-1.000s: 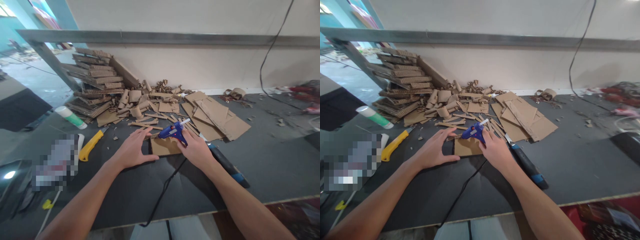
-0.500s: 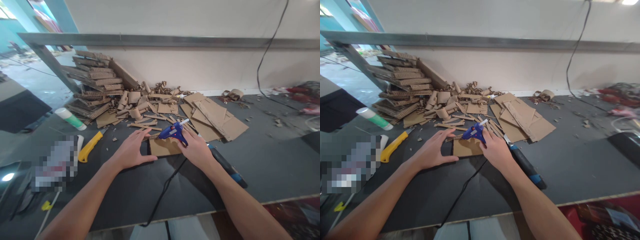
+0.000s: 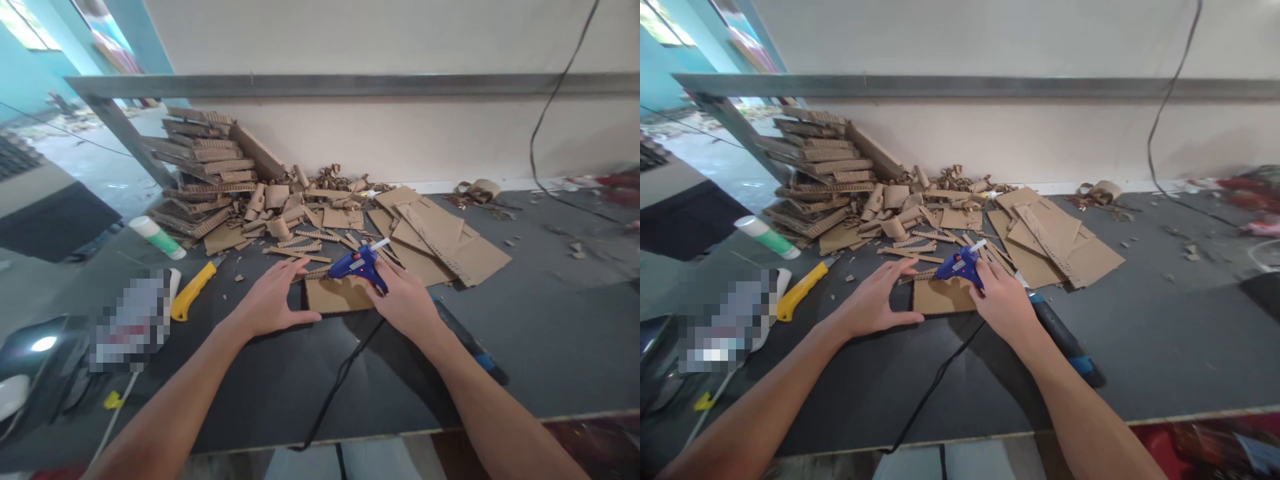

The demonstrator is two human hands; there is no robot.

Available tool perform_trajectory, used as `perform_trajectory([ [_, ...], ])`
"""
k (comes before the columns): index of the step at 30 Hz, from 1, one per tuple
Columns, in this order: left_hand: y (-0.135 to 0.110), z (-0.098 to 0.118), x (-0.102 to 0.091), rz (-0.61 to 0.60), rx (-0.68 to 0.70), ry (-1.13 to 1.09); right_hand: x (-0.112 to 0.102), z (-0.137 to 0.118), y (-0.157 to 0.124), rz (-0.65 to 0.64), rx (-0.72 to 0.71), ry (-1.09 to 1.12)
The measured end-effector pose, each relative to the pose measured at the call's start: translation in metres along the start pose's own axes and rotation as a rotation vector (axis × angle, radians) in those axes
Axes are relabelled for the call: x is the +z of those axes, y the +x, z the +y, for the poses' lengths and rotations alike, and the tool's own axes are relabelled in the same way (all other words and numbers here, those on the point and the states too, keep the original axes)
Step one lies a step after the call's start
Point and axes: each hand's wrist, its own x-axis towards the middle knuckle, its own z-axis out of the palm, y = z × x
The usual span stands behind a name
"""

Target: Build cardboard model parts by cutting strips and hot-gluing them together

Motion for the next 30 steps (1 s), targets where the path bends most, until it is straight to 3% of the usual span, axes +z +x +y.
perform_trajectory([
  [30, 0.001, -0.001, -0.001, 0.007, 0.011, 0.023, -0.013, 0.006, 0.004, -0.037, 0.071, -0.007],
])
